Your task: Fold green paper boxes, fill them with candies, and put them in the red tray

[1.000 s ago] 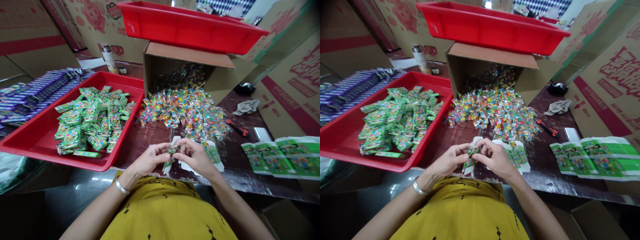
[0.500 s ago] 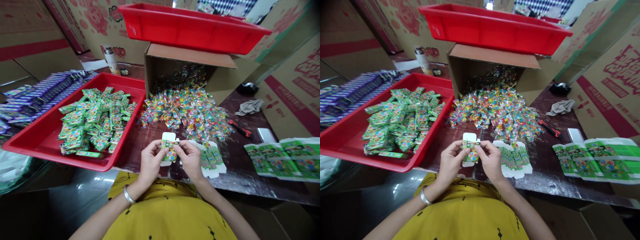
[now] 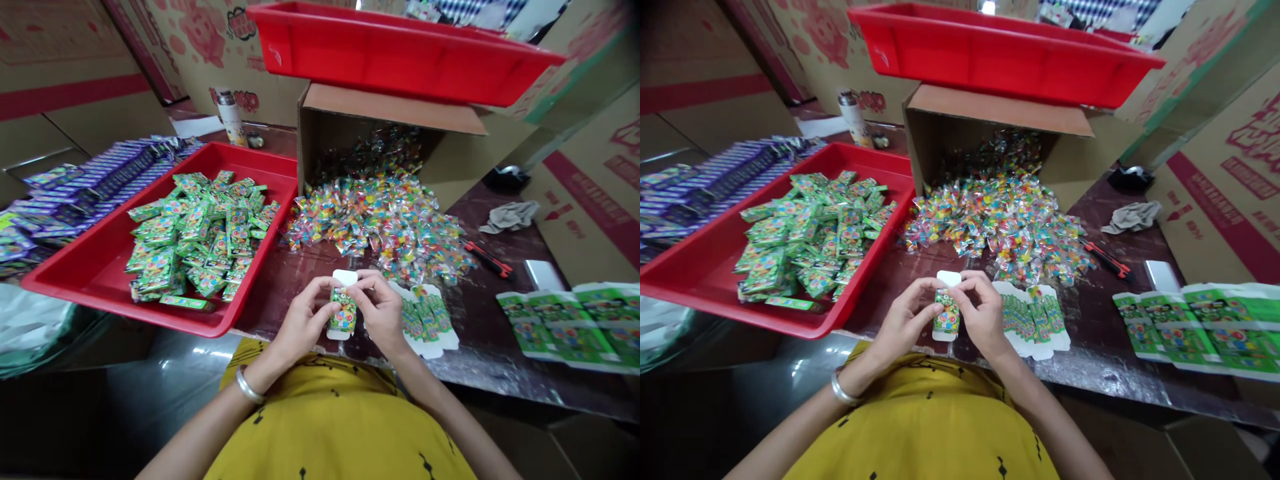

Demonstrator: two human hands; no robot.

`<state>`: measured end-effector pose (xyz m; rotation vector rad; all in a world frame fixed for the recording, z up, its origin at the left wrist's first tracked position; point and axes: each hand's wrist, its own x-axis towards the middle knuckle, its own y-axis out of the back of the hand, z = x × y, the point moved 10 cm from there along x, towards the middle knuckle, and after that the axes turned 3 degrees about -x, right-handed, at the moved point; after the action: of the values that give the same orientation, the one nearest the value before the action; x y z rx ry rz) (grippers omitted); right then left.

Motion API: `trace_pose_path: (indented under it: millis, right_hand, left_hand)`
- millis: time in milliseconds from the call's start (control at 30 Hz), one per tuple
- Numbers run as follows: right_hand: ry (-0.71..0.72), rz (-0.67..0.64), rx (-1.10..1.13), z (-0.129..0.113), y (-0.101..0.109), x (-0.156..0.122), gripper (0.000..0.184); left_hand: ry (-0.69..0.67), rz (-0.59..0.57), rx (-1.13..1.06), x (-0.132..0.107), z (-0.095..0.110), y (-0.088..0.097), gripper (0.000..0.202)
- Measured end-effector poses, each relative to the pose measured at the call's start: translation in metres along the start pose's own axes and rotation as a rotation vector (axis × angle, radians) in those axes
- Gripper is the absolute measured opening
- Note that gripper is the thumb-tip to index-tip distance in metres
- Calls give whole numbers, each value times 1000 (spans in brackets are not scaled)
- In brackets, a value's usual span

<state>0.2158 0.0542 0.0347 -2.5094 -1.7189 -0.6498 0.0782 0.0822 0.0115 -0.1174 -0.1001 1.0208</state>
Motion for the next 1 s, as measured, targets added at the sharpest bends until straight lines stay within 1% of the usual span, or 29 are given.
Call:
trace_pose_path:
  millis: [67,100,133,200,267,333,433,533,633,700,767,833,900,933,967,1000]
  right_hand:
    - [-18,-2,100,0,0,3,8]
    - [-37,0,162,1,0,5,12]
    - [-59,-11,216,2,-2,7,17]
    - [-92,-77,268,2,-8,11,18]
    - [-128,-168,246,3,-15,14,17]
    - [-198,-230,199,7,-19,16,19]
    - [-293,-269,168,16,-18,19,20]
    - [-299,-283,168,19,-16,24,21]
    - [-248,-280,101,15,-14,25,21]
    - [-144,-249,17,4,-12,24,19]
    - [-13,-205,-56,-11,-11,20,17]
    - [82,-193,-76,-22,-12,13,17]
    - [123,-246,-57,-26,-14,9,15]
    - [129,-307,-59,-24,-16,8,14]
    - [124,-365,-81,-20,-14,9,14]
    - [103,-392,-128,-12,-8,14,16]
  left_hand:
    - [-47,66,-4,-1,4,5,22]
    - [-64,94,-23,-1,4,8,23]
    - [-71,110,-47,-1,4,9,25]
    - [-61,108,-76,-1,3,10,29]
    - [-53,95,-57,-1,3,11,29]
    - [-59,93,-23,-2,5,13,29]
    - [-70,80,18,-4,9,13,32]
    - [-76,51,45,-6,11,9,39]
    - [-70,22,88,-6,11,6,48]
    - [-73,23,130,-6,11,7,48]
    - [-79,35,160,-6,10,9,43]
    - [-68,45,156,-6,8,11,37]
    - [-44,59,118,-6,4,14,33]
    - [-28,67,91,-5,3,17,30]
    - [-11,79,65,-4,1,20,28]
    - [8,95,43,-4,-2,23,25]
